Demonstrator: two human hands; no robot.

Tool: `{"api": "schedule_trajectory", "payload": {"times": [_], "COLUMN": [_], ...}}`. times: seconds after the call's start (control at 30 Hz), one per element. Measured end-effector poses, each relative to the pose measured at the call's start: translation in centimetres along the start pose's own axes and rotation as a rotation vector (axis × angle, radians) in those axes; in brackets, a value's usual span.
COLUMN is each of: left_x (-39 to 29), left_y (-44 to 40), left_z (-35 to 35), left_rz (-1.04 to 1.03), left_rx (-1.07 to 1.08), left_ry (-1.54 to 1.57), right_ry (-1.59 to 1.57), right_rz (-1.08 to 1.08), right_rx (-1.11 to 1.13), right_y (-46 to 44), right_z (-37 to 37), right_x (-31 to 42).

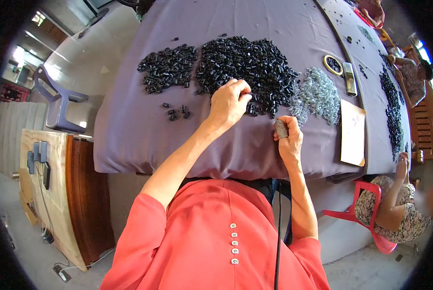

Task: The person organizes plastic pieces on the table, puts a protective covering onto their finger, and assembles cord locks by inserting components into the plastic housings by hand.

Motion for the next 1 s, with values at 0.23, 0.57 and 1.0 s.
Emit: {"api": "schedule_trajectory", "payload": {"times": [0.23,0.57,1.0], "left_x": [-1.6,-2.2,2.4], "left_y": [2.2,3.1,4.8], "left_z": [-1.9,-4.0,-3.7], "left_rz": [-0.089,-0.218,0.531], "left_rx": [0.064,0.178,0.279], "left_ry": [-0.094,-0.275,0.889], "right_ry": [0.068,0.101,-0.218], "right_rz": [-0.009,-0.015,-0.198], "right_rx": [-0.001,0.011,0.124], "right_y": [0.0,-0.2,-0.8], "right_z": [0.0,-0.1,-2.8], "right_x": [0.2,0.3,2.6]}}
Point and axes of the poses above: each hand's wrist, its own y-axis away from the middle knuckle, its own z-axis out of the back of the hand, x = y × z, the point moved 10 cm from there along -y, towards the middle knuckle
